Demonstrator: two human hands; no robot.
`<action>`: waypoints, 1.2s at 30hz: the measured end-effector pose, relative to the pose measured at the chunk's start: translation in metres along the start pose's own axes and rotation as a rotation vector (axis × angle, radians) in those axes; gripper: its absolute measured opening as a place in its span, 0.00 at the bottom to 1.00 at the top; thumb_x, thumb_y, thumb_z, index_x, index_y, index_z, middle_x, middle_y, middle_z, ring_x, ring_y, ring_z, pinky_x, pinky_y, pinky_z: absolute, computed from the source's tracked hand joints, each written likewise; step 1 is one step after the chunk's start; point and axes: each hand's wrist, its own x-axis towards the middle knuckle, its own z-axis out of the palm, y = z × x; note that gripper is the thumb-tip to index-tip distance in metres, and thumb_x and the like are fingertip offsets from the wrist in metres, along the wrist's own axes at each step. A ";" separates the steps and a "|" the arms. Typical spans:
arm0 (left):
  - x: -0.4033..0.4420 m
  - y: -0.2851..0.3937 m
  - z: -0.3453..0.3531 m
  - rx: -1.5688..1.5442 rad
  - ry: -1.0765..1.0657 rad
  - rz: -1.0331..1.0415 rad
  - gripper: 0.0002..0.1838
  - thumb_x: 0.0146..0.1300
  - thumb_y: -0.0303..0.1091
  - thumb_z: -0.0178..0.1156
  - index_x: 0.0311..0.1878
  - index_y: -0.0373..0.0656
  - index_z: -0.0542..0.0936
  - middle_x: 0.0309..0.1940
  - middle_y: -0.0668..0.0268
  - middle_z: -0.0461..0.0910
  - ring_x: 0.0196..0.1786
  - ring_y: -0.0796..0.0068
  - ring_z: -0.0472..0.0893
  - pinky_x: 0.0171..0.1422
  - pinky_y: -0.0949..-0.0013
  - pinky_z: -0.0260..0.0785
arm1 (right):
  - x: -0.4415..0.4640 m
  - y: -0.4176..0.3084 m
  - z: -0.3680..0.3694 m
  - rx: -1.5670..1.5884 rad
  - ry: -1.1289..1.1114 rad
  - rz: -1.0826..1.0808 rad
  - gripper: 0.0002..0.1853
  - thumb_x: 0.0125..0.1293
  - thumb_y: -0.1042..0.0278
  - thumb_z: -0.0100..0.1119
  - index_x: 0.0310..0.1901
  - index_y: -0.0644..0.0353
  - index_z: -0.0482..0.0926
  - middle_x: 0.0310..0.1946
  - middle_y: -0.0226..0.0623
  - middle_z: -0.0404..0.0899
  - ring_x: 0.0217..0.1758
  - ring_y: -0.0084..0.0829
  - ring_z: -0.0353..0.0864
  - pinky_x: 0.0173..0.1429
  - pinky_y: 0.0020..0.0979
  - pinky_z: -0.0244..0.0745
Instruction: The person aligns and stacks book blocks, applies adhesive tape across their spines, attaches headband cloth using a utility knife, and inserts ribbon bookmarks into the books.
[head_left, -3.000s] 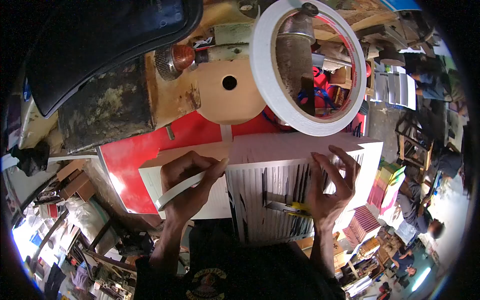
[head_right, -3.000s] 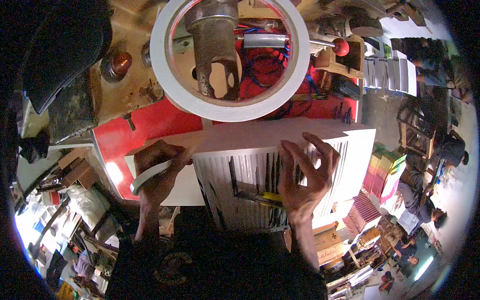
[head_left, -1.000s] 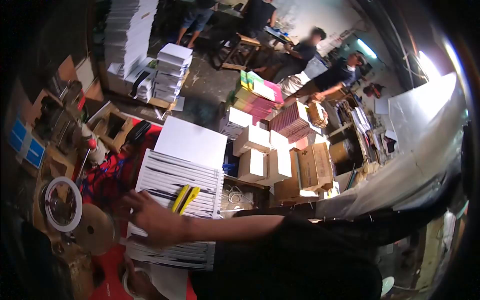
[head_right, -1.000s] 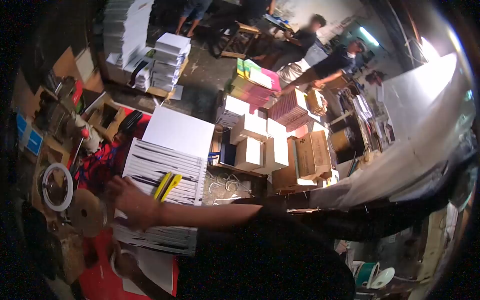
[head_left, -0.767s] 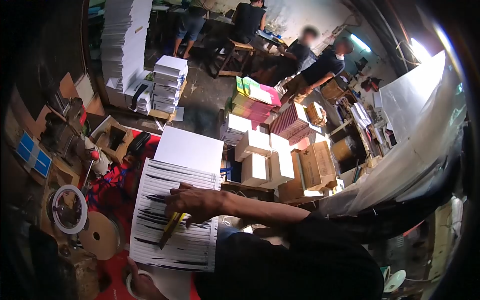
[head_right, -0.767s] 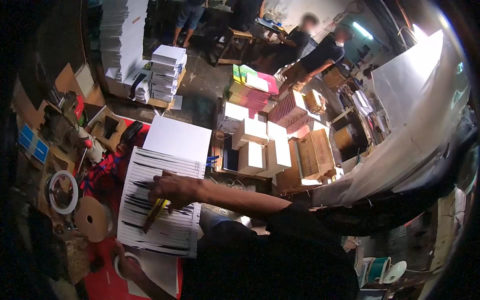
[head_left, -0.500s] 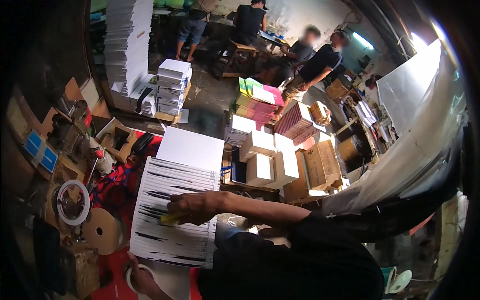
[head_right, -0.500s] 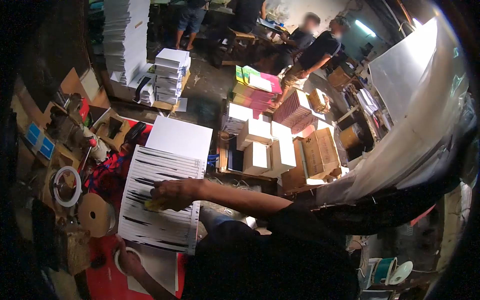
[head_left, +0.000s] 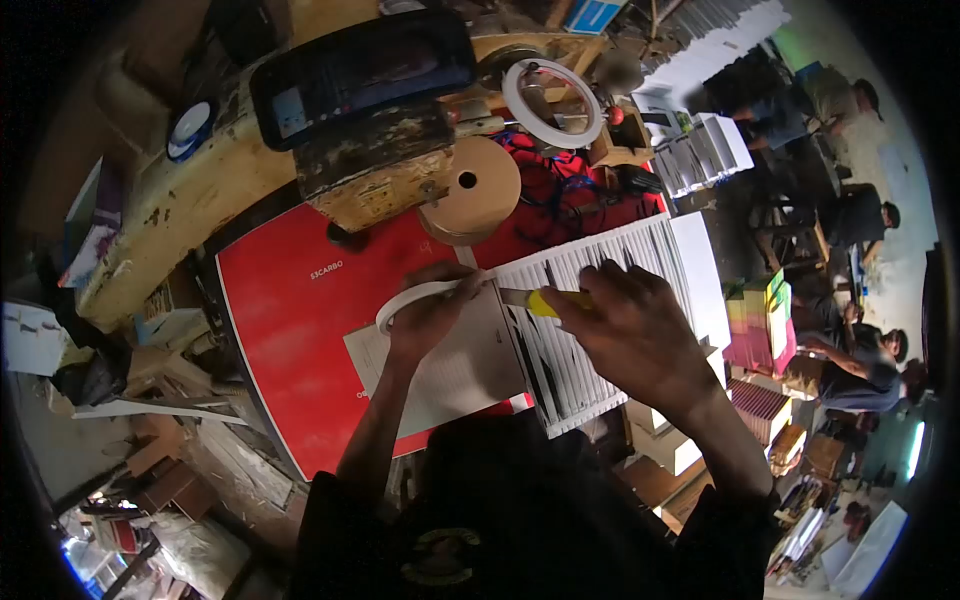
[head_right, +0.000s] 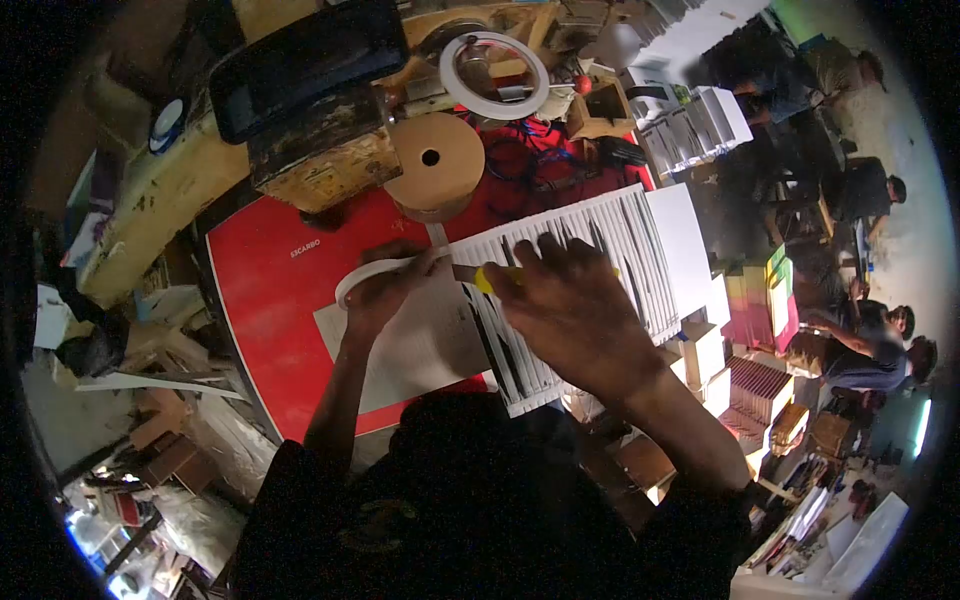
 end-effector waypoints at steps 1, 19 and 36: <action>-0.002 -0.008 -0.005 -0.014 0.010 0.002 0.07 0.67 0.30 0.67 0.39 0.35 0.84 0.32 0.63 0.86 0.36 0.78 0.85 0.42 0.74 0.77 | 0.012 -0.012 -0.002 -0.011 -0.008 -0.011 0.19 0.66 0.66 0.62 0.58 0.54 0.80 0.41 0.36 0.76 0.47 0.32 0.81 0.48 0.36 0.78; 0.012 -0.029 -0.021 -0.190 0.352 0.138 0.06 0.71 0.29 0.61 0.40 0.37 0.83 0.32 0.58 0.87 0.34 0.71 0.87 0.40 0.66 0.78 | 0.107 -0.018 -0.016 -0.277 -0.245 -0.044 0.04 0.54 0.72 0.65 0.33 0.56 0.84 0.33 0.35 0.79 0.43 0.33 0.78 0.43 0.38 0.70; -0.064 0.012 -0.039 0.736 -0.813 -0.143 0.21 0.58 0.47 0.69 0.34 0.34 0.78 0.31 0.52 0.81 0.43 0.54 0.83 0.50 0.53 0.74 | -0.070 0.089 0.066 0.550 0.063 0.235 0.23 0.53 0.58 0.79 0.50 0.54 0.86 0.47 0.40 0.85 0.53 0.42 0.83 0.58 0.39 0.80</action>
